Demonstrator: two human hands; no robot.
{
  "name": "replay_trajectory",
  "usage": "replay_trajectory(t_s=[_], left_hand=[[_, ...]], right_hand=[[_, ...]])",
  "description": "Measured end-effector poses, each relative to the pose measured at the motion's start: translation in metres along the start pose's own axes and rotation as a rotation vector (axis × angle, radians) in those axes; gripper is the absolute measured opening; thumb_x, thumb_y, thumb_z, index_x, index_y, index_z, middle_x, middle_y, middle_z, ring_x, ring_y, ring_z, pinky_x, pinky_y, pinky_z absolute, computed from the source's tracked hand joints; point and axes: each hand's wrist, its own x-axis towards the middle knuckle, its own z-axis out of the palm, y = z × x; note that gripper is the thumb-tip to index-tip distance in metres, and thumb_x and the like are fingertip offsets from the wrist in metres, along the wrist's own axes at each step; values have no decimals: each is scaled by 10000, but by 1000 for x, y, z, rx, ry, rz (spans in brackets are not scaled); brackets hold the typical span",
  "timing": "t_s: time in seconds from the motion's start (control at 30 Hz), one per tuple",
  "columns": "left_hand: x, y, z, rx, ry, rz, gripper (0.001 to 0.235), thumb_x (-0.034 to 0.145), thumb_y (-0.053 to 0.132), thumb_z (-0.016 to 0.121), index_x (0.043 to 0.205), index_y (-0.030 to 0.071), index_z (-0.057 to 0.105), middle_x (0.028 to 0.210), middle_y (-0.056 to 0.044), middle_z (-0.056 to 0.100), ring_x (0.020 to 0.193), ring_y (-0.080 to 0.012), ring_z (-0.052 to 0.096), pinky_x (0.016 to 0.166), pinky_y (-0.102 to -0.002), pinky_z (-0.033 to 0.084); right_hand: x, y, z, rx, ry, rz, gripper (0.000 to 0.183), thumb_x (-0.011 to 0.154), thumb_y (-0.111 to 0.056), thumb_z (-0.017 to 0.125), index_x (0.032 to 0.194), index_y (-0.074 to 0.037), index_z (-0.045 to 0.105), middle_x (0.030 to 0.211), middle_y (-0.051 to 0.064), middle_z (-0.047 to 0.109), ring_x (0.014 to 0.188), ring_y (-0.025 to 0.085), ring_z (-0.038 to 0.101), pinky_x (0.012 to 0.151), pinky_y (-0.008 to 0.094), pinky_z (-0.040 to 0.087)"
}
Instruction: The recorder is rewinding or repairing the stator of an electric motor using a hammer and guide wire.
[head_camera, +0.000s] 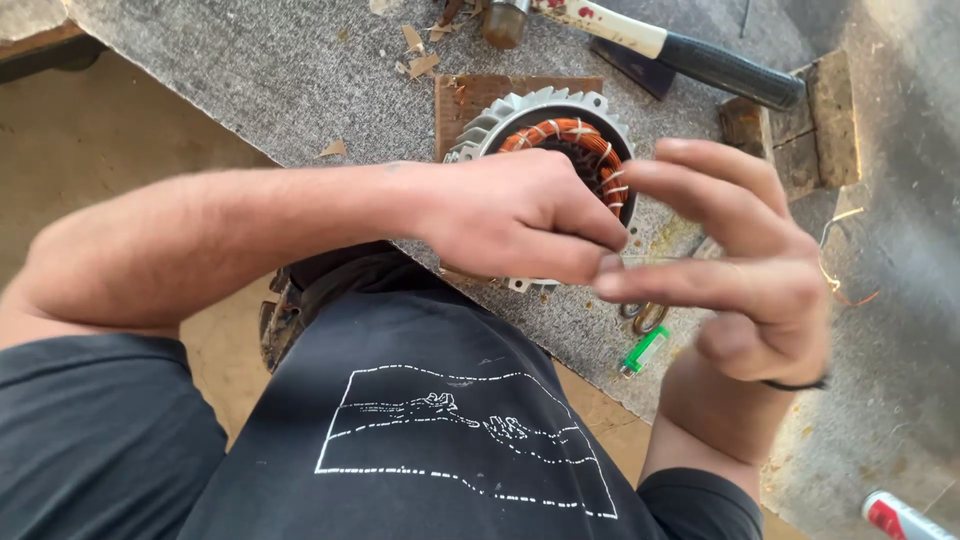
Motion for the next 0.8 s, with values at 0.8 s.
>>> replay_trajectory(t_s=[0.8], left_hand=[[-2,-13,-31,61,-118,284,333,966,295,641,705,88,630,627,-76,623,604,-304,613,583,-436,461]], right_hand=[[-10,37,64,-321,-284,82,555,940,-384,665,1326,15,664,1528,230,519,1477,454,407,1233,641,220]])
